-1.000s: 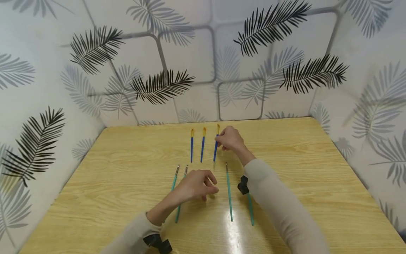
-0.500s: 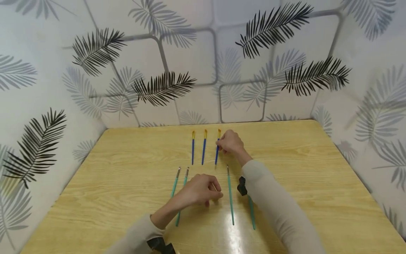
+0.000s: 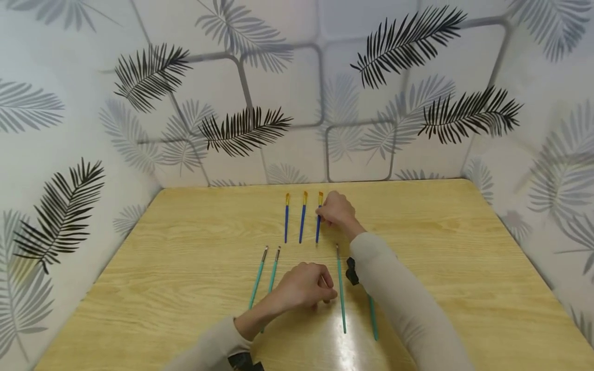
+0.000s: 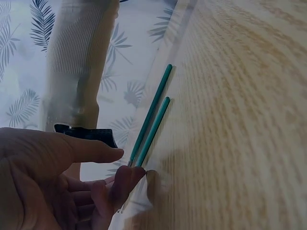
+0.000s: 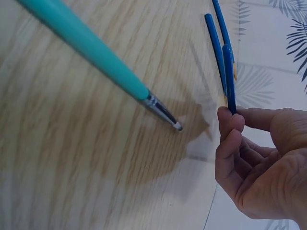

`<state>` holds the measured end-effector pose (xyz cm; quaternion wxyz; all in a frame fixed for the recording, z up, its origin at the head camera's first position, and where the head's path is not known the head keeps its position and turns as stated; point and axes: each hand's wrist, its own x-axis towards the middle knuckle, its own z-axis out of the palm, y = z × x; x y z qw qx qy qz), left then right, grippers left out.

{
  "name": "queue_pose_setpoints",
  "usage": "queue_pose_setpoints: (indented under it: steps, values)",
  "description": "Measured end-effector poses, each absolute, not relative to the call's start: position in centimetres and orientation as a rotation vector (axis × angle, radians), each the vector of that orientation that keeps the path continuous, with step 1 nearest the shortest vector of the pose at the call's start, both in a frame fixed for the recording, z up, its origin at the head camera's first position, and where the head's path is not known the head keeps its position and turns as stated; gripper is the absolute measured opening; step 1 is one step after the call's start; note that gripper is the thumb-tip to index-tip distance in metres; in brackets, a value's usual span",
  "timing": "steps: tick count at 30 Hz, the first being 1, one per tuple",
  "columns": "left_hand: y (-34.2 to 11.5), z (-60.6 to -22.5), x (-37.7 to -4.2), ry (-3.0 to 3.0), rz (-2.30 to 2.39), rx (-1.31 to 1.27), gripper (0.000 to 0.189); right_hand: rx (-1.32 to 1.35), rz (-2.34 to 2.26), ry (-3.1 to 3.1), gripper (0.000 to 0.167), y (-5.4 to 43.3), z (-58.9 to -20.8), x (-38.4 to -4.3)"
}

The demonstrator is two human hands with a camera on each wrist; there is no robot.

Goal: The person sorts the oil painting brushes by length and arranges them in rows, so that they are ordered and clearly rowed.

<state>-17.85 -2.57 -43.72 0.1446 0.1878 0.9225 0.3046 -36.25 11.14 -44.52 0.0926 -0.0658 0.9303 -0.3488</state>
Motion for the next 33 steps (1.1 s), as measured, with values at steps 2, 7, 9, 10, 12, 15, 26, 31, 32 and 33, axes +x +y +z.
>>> queue_pose_setpoints:
  steps: [2, 7, 9, 10, 12, 15, 26, 31, 32, 33]
  values:
    - [-2.6, -43.7, -17.8, 2.669, 0.873, 0.547, 0.011, -0.201, -1.003, 2.770, 0.028, 11.0, -44.7, -36.4]
    - [-2.6, -43.7, -17.8, 2.663, 0.867, 0.560, 0.012, -0.201, -0.942, 2.789, 0.032, 10.7, -44.9, -36.6]
    - [-2.6, -43.8, -17.7, 2.658, 0.864, 0.556, 0.013, -0.193, -0.927, 2.797, 0.034, 10.4, -45.0, -36.5]
    - [-2.6, -43.8, -17.7, 2.656, 0.861, 0.551, 0.014, -0.194, -0.920, 2.799, 0.036, 10.3, -45.0, -36.4]
    - [-2.7, -43.8, -17.6, 2.654, 0.866, 0.549, 0.015, -0.202, -0.916, 2.806, 0.041, 10.1, -45.1, -36.4]
    - [-2.8, -43.9, -17.6, 2.651, 0.885, 0.553, 0.016, -0.212, -0.910, 2.833, 0.046, 9.7, -45.2, -36.4]
    - [-3.1, -44.2, -17.3, 2.648, 0.941, 0.542, 0.017, -0.138, -0.897, 2.899, 0.042, 8.8, -45.6, -35.9]
    - [-3.4, -44.3, -17.4, 2.649, 0.955, 0.568, 0.016, -0.121, -0.921, 2.896, 0.046, 8.7, -45.8, -36.0]
    - [-3.4, -44.3, -17.5, 2.648, 0.956, 0.570, 0.016, -0.121, -0.927, 2.890, 0.046, 8.7, -45.8, -36.1]
    - [-3.4, -44.3, -17.5, 2.645, 0.958, 0.570, 0.016, -0.120, -0.930, 2.885, 0.047, 8.7, -45.8, -36.1]
